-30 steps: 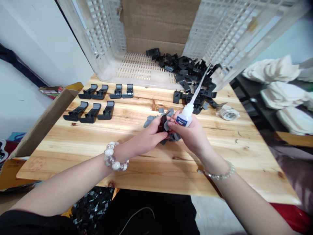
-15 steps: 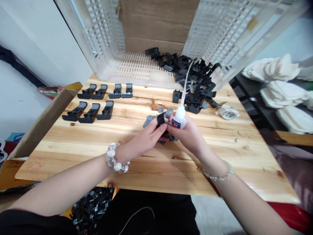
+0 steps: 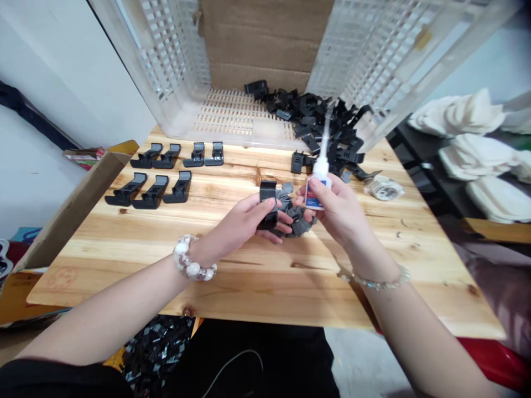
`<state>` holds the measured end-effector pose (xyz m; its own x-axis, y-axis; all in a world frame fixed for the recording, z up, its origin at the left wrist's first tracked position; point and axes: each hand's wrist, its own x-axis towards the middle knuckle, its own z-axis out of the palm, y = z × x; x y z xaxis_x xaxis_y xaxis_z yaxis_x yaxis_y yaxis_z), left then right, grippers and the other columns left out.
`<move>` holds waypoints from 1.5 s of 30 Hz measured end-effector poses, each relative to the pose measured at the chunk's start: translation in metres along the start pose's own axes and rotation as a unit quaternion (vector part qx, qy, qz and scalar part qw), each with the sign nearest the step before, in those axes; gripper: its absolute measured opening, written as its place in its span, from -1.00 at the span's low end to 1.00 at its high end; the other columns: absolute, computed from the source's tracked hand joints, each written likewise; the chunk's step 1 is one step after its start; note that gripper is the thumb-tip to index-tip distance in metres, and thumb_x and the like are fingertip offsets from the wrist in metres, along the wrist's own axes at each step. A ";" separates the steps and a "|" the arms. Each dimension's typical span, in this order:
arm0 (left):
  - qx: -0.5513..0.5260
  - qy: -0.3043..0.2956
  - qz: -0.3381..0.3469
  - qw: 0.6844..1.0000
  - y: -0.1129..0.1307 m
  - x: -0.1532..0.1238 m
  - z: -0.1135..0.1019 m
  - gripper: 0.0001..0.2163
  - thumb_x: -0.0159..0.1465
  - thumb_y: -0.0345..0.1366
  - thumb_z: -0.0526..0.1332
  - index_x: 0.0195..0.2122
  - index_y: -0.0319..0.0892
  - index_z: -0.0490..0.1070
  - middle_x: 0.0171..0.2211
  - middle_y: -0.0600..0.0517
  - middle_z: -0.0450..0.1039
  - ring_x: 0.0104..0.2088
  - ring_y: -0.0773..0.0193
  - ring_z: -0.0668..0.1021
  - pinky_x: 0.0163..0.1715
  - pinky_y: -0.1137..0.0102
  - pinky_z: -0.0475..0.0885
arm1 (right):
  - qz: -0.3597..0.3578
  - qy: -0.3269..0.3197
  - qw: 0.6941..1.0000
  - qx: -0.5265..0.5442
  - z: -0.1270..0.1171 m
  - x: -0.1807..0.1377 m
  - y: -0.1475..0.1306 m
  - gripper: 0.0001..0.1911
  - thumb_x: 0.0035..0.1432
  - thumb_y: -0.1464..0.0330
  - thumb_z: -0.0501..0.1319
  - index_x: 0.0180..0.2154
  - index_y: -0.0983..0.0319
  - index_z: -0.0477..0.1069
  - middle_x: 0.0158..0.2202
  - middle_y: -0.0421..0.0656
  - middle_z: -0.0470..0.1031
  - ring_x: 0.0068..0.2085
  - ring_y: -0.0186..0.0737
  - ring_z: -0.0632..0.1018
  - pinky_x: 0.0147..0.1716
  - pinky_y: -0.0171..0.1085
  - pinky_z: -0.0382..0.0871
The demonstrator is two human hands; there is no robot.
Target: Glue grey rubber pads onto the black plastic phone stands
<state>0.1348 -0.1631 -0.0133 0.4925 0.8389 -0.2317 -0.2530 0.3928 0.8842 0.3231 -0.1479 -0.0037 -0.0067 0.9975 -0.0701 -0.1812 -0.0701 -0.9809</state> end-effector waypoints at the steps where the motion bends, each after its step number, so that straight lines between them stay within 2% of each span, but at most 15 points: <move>1: 0.003 0.000 -0.005 1.000 0.000 0.000 0.000 -0.81 0.37 -0.21 0.13 -0.18 -0.26 0.33 -0.30 -0.11 0.57 -0.33 0.18 0.64 -0.40 0.33 0.58 | -0.001 0.000 1.000 -0.002 -0.002 0.001 0.000 -0.56 -0.15 0.08 0.47 -0.34 0.18 0.38 -0.41 -0.19 0.46 -0.42 -0.28 0.52 -0.70 -0.41 0.31; 4: 0.010 0.008 -0.019 1.000 0.001 0.001 0.001 -0.82 0.37 -0.24 0.12 -0.20 -0.28 0.35 -0.31 -0.14 0.57 -0.35 0.20 0.64 -0.39 0.32 0.57 | -0.011 -0.003 1.000 -0.003 -0.006 0.003 -0.003 -0.61 -0.13 0.12 0.48 -0.35 0.21 0.45 -0.41 -0.19 0.45 -0.42 -0.33 0.50 -0.68 -0.44 0.33; 10: 0.001 0.041 -0.028 0.999 0.005 0.004 0.001 -0.86 0.37 -0.31 0.11 -0.16 -0.29 0.35 -0.33 -0.13 0.56 -0.34 0.21 0.64 -0.38 0.33 0.57 | 0.006 0.003 1.000 0.011 -0.013 0.007 -0.004 -0.60 -0.09 0.10 0.46 -0.39 0.19 0.36 -0.46 -0.17 0.51 -0.48 -0.33 0.49 -0.68 -0.43 0.31; 16: -0.004 0.036 -0.043 0.998 0.005 0.004 0.001 -0.86 0.36 -0.31 0.11 -0.16 -0.28 0.36 -0.33 -0.13 0.56 -0.35 0.20 0.63 -0.37 0.30 0.58 | -0.007 0.019 0.995 0.100 -0.016 0.012 -0.006 -0.61 -0.30 0.30 0.57 -0.46 0.21 0.43 -0.55 -0.32 0.37 -0.57 -0.52 0.30 -0.69 -0.50 0.20; 22: 0.006 0.009 -0.063 0.998 0.005 0.005 -0.002 -0.88 0.37 -0.34 0.10 -0.20 -0.28 0.35 -0.38 -0.11 0.57 -0.40 0.22 0.63 -0.40 0.32 0.57 | -0.022 0.053 0.984 0.170 -0.021 0.016 -0.012 -0.58 -0.38 0.42 0.59 -0.41 0.24 0.48 -0.47 -0.33 0.44 -0.56 -0.58 0.27 -0.66 -0.53 0.23; 24: 0.007 0.001 -0.071 0.997 0.005 0.005 -0.003 -0.88 0.37 -0.33 0.09 -0.21 -0.27 0.35 -0.39 -0.11 0.57 -0.40 0.22 0.63 -0.41 0.34 0.56 | -0.035 0.055 0.982 0.177 -0.023 0.016 -0.013 -0.61 -0.33 0.38 0.58 -0.45 0.23 0.44 -0.53 -0.35 0.38 -0.59 -0.57 0.25 -0.66 -0.52 0.21; 28: 0.022 -0.004 -0.082 0.996 0.005 0.005 -0.002 -0.89 0.36 -0.32 0.11 -0.22 -0.26 0.34 -0.42 -0.09 0.58 -0.43 0.23 0.63 -0.45 0.38 0.54 | -0.052 0.058 0.982 0.170 -0.027 0.015 -0.014 -0.67 -0.08 0.23 0.47 -0.49 0.19 0.34 -0.66 -0.37 0.23 -0.68 -0.51 0.13 -0.72 -0.45 0.07; 32: 0.030 0.013 -0.087 0.996 0.009 0.006 -0.002 -0.89 0.35 -0.33 0.11 -0.22 -0.28 0.35 -0.44 -0.09 0.57 -0.45 0.23 0.63 -0.44 0.37 0.54 | -0.069 0.063 0.983 0.157 -0.032 0.015 -0.015 -0.63 -0.04 0.33 0.40 -0.60 0.21 0.20 -0.74 -0.40 0.00 -0.70 -0.51 -0.04 -0.73 -0.41 -0.12; 34: 0.025 0.022 -0.085 0.996 0.009 0.006 -0.003 -0.89 0.33 -0.33 0.13 -0.22 -0.28 0.36 -0.44 -0.09 0.57 -0.44 0.23 0.62 -0.43 0.36 0.55 | -0.084 0.058 0.983 0.153 -0.033 0.016 -0.015 -0.61 -0.04 0.38 0.38 -0.63 0.21 0.17 -0.73 -0.40 -0.06 -0.68 -0.50 -0.07 -0.72 -0.40 -0.14; 39: 0.025 0.030 -0.086 0.996 0.006 0.006 -0.004 -0.88 0.34 -0.33 0.13 -0.18 -0.27 0.34 -0.43 -0.09 0.56 -0.44 0.23 0.63 -0.43 0.37 0.56 | -0.110 0.080 0.980 0.147 -0.032 0.017 -0.015 -0.66 -0.06 0.41 0.35 -0.65 0.22 0.20 -0.70 -0.36 -0.03 -0.63 -0.46 0.02 -0.67 -0.40 -0.06; 45: 0.056 0.002 -0.098 0.994 0.009 0.004 -0.003 -0.88 0.36 -0.32 0.11 -0.22 -0.28 0.34 -0.42 -0.07 0.55 -0.43 0.24 0.63 -0.44 0.40 0.56 | -0.127 0.126 0.976 0.127 -0.032 0.016 -0.015 -0.75 -0.13 0.48 0.29 -0.65 0.22 0.23 -0.72 -0.35 0.02 -0.66 -0.47 0.02 -0.68 -0.38 -0.15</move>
<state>0.1325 -0.1552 -0.0077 0.5206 0.7515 -0.4053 -0.0576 0.5045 0.8615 0.3574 -0.1307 0.0036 0.3067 0.9469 0.0959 -0.3832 0.2151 -0.8983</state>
